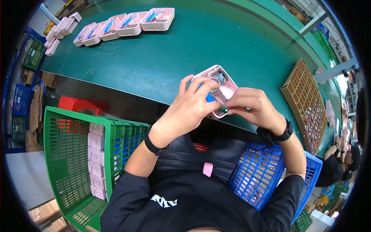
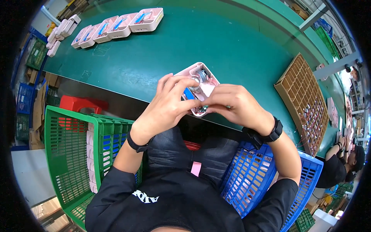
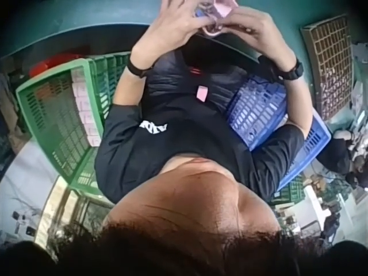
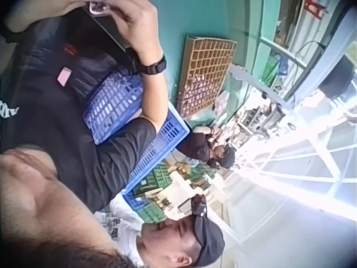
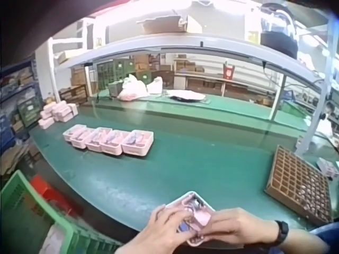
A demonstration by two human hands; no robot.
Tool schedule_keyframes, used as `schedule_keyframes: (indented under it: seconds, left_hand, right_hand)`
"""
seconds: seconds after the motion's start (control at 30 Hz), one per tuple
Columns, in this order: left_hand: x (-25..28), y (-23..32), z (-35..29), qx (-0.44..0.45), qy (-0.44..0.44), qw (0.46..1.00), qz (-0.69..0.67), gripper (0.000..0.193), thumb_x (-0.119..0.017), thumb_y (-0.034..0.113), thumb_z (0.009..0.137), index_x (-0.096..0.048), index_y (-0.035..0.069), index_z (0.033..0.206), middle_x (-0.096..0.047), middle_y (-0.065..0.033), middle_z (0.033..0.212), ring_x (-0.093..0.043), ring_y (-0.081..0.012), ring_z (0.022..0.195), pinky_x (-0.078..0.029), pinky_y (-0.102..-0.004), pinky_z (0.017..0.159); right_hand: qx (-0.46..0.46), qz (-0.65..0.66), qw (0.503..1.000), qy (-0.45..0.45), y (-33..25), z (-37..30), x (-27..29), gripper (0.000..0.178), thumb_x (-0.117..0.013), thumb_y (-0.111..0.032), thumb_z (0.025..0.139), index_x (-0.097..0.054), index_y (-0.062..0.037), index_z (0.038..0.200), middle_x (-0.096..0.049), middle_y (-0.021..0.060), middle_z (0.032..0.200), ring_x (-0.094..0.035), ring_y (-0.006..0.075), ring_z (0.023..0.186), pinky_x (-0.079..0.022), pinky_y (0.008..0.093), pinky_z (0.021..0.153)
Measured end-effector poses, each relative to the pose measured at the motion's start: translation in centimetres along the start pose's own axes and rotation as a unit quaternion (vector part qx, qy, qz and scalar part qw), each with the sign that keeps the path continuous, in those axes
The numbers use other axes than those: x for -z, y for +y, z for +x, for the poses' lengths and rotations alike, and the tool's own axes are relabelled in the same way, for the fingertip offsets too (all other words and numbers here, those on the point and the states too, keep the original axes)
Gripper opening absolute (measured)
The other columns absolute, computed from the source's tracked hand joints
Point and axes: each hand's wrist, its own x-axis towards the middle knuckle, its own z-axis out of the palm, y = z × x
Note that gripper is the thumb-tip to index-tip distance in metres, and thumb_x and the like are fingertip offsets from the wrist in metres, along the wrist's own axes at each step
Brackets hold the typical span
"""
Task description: The person picks up a speaker and places it into a pink plastic housing, pressing the wires into place. They then pick up a white plastic cover from a blue crate, snap it onto the housing, and place the assembled unit into a green crate.
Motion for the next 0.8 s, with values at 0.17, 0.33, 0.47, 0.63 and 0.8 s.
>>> schedule_keyframes:
  seconds: [0.17,0.33,0.47,0.63,0.8]
  left_hand:
    - [0.0,-0.1,-0.6,0.012,0.006,1.000,-0.012,0.025,-0.077,0.009,0.084,-0.080,0.018,0.108,-0.059,-0.0074,0.134,-0.052,-0.0299,0.135,-0.035,-0.0560,0.117]
    - [-0.3,-0.4,-1.2,0.013,0.030,0.999,-0.017,0.026,-0.077,0.011,0.085,-0.080,0.019,0.109,-0.060,-0.0068,0.130,-0.055,-0.0292,0.131,-0.036,-0.0548,0.117]
    - [-0.8,-0.6,-1.4,0.012,0.045,0.999,-0.014,0.025,-0.077,0.012,0.085,-0.080,0.019,0.110,-0.061,-0.0074,0.128,-0.056,-0.0291,0.128,-0.037,-0.0544,0.116]
    - [-1.0,-0.9,-1.3,0.005,0.047,0.999,-0.014,0.025,-0.076,0.013,0.086,-0.080,0.019,0.110,-0.061,-0.0084,0.126,-0.056,-0.0290,0.127,-0.037,-0.0546,0.116]
    - [-0.9,-0.9,-1.3,0.006,0.041,0.999,0.002,0.023,-0.076,0.013,0.086,-0.081,0.018,0.108,-0.061,-0.0089,0.126,-0.056,-0.0293,0.127,-0.038,-0.0536,0.113]
  right_hand:
    - [0.015,-0.020,1.000,0.009,0.0,0.8,0.4,0.022,-0.086,-0.003,0.082,-0.078,-0.0037,0.103,-0.068,0.0088,0.092,-0.066,0.0293,0.086,-0.054,0.0398,0.072]
    - [0.021,-0.119,0.990,-0.067,-0.4,2.6,1.3,0.018,-0.085,-0.007,0.082,-0.075,-0.0050,0.097,-0.063,0.0084,0.099,-0.061,0.0283,0.094,-0.050,0.0395,0.080]
    - [0.046,-0.194,0.972,-0.125,-0.5,3.9,1.3,0.014,-0.083,-0.011,0.082,-0.072,-0.0071,0.091,-0.060,0.0066,0.101,-0.057,0.0267,0.099,-0.047,0.0387,0.085]
    - [0.102,-0.255,0.948,-0.160,-0.4,5.0,0.9,0.009,-0.078,-0.014,0.081,-0.071,-0.0085,0.083,-0.060,0.0046,0.102,-0.056,0.0243,0.102,-0.045,0.0383,0.086]
    - [0.124,-0.282,0.933,-0.188,-1.0,5.5,0.8,0.008,-0.075,-0.015,0.079,-0.071,-0.0087,0.077,-0.062,0.0039,0.105,-0.057,0.0227,0.104,-0.044,0.0376,0.085]
